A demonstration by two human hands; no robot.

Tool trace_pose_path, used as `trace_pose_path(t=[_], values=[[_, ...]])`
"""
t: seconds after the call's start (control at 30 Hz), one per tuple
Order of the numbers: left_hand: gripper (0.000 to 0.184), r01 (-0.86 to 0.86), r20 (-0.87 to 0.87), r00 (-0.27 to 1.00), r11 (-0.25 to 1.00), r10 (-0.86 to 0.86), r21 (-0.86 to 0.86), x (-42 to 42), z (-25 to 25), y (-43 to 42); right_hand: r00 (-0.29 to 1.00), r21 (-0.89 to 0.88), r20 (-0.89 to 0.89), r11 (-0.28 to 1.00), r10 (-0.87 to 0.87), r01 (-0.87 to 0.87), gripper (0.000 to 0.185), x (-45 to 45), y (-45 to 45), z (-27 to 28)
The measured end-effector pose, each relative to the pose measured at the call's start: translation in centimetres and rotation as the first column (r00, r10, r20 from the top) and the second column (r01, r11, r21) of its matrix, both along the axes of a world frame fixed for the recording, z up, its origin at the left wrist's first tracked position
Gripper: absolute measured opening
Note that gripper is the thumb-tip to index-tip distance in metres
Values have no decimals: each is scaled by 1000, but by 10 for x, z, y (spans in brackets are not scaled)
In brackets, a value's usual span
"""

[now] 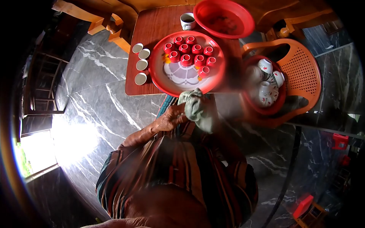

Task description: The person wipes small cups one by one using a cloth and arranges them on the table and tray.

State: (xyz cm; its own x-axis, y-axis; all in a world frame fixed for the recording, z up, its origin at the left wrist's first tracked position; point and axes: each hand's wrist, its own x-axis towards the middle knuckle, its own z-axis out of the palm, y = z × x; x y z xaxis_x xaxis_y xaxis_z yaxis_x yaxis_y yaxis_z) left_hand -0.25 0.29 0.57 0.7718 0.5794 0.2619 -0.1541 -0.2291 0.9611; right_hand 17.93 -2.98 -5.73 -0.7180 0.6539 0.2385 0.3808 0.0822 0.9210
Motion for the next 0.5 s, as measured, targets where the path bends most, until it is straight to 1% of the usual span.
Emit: trace_pose_path(t=[0.03,0.07,0.1,0.13,0.17,0.2,0.23,0.27,0.3,0.33,0.37,0.4,0.47,0.5], values=[[24,82,-60,995,996,-80,28,-2,4,0,965,81,258,996,-43,22,25,-15,5,54],[25,164,-121,980,985,-157,50,-5,7,0,833,354,488,931,-263,87,23,-18,8,31],[28,246,-205,951,969,-233,38,-3,11,2,605,578,634,815,-482,44,23,-21,11,8],[28,243,-204,951,969,-231,37,-2,14,-1,241,833,552,518,-798,-194,24,-21,9,-21],[33,160,-56,984,976,-169,-147,-2,16,-4,-123,815,241,270,-963,-512,25,-20,8,-50],[38,97,79,994,937,-75,-336,0,16,-7,-369,628,248,438,-896,-643,23,-21,5,-23],[39,18,182,980,876,80,-482,7,-7,-8,-590,403,182,607,-787,-685,20,-22,2,4],[39,-66,127,970,725,208,-686,5,-27,-7,-684,290,120,684,-720,-669,19,-25,-1,22],[33,-345,-65,931,803,360,-486,9,-18,-7,-759,166,52,755,-649,-635,18,-27,-5,39],[32,-386,-76,896,681,437,-622,15,-29,-4,-769,143,-72,757,-635,-638,13,-32,-9,51],[30,-409,-89,845,530,527,-743,20,-41,0,-767,120,-196,761,-611,-637,20,-38,-14,63],[29,-412,-111,777,367,620,-834,25,-52,3,-751,98,-317,768,-579,-633,33,-44,-18,72],[31,-353,-180,735,143,653,-925,34,-3,2,-677,56,-549,787,-490,-615,61,-48,-24,81],[31,-352,-180,735,141,654,-925,36,-8,2,-675,54,-550,786,-491,-616,61,-48,-26,77]])
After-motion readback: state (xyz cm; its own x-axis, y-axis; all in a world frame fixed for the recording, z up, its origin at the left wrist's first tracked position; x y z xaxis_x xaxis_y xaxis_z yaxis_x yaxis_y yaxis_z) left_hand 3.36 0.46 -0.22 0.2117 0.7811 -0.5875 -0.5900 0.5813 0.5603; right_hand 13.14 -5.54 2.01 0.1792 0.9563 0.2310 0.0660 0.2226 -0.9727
